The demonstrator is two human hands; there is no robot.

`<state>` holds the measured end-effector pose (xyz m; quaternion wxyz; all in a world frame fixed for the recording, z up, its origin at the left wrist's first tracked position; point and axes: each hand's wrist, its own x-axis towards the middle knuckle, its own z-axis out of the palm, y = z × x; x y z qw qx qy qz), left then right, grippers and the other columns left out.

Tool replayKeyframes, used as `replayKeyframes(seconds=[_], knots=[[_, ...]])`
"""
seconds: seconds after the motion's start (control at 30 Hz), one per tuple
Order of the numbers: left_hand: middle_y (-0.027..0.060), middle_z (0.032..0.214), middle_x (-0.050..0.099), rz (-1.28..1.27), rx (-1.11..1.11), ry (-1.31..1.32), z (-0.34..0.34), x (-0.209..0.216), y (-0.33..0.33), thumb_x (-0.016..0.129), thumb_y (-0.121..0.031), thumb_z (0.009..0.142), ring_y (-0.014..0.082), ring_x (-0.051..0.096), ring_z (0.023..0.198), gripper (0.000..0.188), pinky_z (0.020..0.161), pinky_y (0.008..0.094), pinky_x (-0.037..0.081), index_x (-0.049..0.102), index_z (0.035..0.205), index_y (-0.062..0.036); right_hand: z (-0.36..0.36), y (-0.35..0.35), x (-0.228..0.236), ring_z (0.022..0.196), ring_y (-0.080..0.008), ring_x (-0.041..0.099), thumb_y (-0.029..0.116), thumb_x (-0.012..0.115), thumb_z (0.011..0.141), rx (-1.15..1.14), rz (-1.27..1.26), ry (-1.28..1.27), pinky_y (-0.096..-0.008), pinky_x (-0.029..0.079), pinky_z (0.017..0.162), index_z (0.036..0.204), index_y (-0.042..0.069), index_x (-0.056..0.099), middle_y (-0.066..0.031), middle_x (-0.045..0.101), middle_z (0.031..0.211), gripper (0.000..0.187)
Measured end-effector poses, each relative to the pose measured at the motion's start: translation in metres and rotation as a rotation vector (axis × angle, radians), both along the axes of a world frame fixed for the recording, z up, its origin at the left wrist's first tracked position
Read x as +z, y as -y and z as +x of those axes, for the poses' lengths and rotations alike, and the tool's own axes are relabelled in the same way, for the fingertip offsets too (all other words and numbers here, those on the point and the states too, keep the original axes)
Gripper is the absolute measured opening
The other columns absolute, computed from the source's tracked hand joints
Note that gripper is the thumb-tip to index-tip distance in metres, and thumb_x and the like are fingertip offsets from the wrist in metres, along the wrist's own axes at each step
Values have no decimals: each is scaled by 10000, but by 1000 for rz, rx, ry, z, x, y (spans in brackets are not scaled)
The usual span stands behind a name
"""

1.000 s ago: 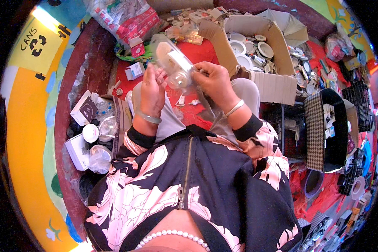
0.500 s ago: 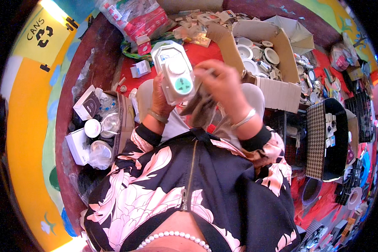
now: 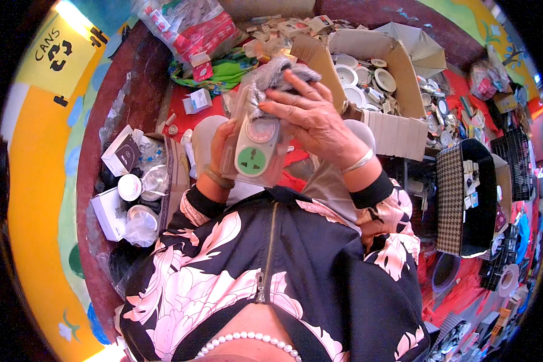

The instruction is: The person wipes several objects, including light fixture components and an electrical timer device, using a cloth while sitting on the floor surrounded by boxes and various items.

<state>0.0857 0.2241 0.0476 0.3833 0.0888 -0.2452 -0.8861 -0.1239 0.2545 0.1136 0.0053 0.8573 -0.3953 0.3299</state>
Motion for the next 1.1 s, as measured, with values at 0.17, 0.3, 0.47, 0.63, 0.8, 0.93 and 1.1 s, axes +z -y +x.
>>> replayKeyframes(seconds=[0.17,0.3,0.47,0.63,0.8,0.93,1.1], knots=[[140,1149,548,28,-123,90,12,3,0,460,-302,870,221,562,1018,467,888,345,447,463,1204,25,-15,3,5,1220,-306,402,101,624,714,80,-69,8,-441,312,955,1107,217,617,-29,508,1247,409],[116,1140,550,35,-213,185,16,3,4,500,-288,864,189,554,1011,428,881,313,441,494,1179,1,-6,2,21,1176,-281,442,126,612,733,53,-175,-78,-415,320,929,1084,208,621,-47,526,1203,360],[53,1101,551,-163,-258,308,0,9,-8,518,-332,866,137,525,993,450,878,283,423,493,1196,-27,9,2,34,1110,-194,493,158,586,742,112,-203,-219,-389,327,887,1098,223,572,-10,545,1151,362],[64,1092,556,-434,-285,345,-5,17,-1,530,-334,844,150,538,978,514,865,285,426,466,1222,8,-9,15,26,902,-290,564,255,583,790,51,-4,-97,-378,452,770,1083,154,544,-96,585,998,312],[80,1106,558,-541,-312,414,1,5,5,523,-312,821,155,545,980,551,860,285,427,442,1237,41,-27,23,12,692,-319,570,275,548,853,-117,93,111,-357,458,618,955,69,574,-142,580,759,231],[84,1101,566,-439,-173,377,15,21,0,516,-284,807,160,550,984,547,864,283,427,437,1243,37,-74,45,-12,666,-216,589,331,543,879,-341,93,487,-316,466,602,907,38,598,-93,613,754,299],[97,1107,561,-200,-157,335,17,37,-5,500,-267,808,162,548,994,520,867,279,429,445,1237,22,-93,33,-3,808,-83,557,342,475,927,-122,484,1331,-244,463,702,1004,10,601,-9,606,905,363]])
